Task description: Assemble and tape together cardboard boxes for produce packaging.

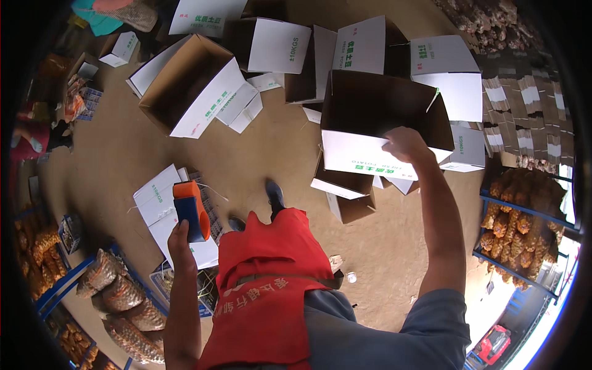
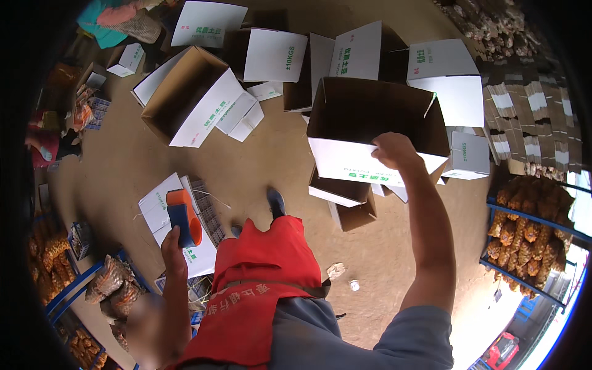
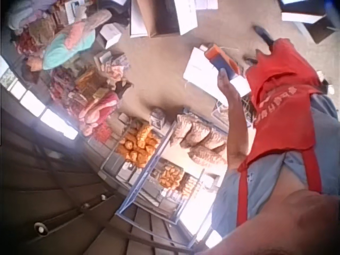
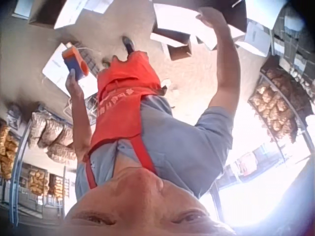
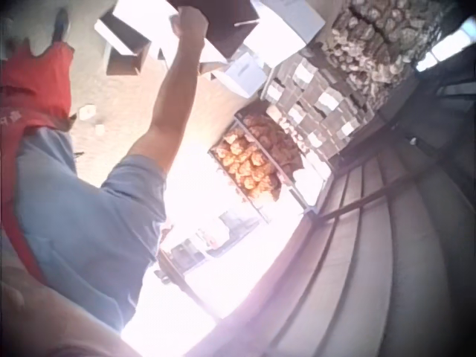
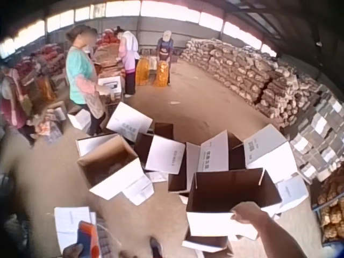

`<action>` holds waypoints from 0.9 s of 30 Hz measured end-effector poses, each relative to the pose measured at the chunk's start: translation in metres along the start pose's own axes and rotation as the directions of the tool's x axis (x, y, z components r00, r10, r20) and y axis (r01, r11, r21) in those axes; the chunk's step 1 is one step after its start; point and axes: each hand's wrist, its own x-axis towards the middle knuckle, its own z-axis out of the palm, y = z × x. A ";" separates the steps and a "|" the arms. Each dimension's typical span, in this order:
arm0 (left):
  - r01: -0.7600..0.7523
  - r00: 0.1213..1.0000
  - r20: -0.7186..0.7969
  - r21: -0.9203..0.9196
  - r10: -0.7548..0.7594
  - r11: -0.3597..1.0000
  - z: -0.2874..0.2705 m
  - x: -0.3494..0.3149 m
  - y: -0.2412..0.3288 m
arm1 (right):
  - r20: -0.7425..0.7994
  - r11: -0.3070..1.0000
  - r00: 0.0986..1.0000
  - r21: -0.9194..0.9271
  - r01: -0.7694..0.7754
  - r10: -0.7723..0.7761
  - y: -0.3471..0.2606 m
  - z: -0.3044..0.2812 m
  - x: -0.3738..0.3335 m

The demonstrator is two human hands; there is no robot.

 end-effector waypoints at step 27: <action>0.070 0.997 -0.035 -0.043 -0.071 0.997 -0.076 0.000 -0.058 | 0.060 0.749 0.997 0.658 -0.076 0.049 0.036 -0.107 -0.093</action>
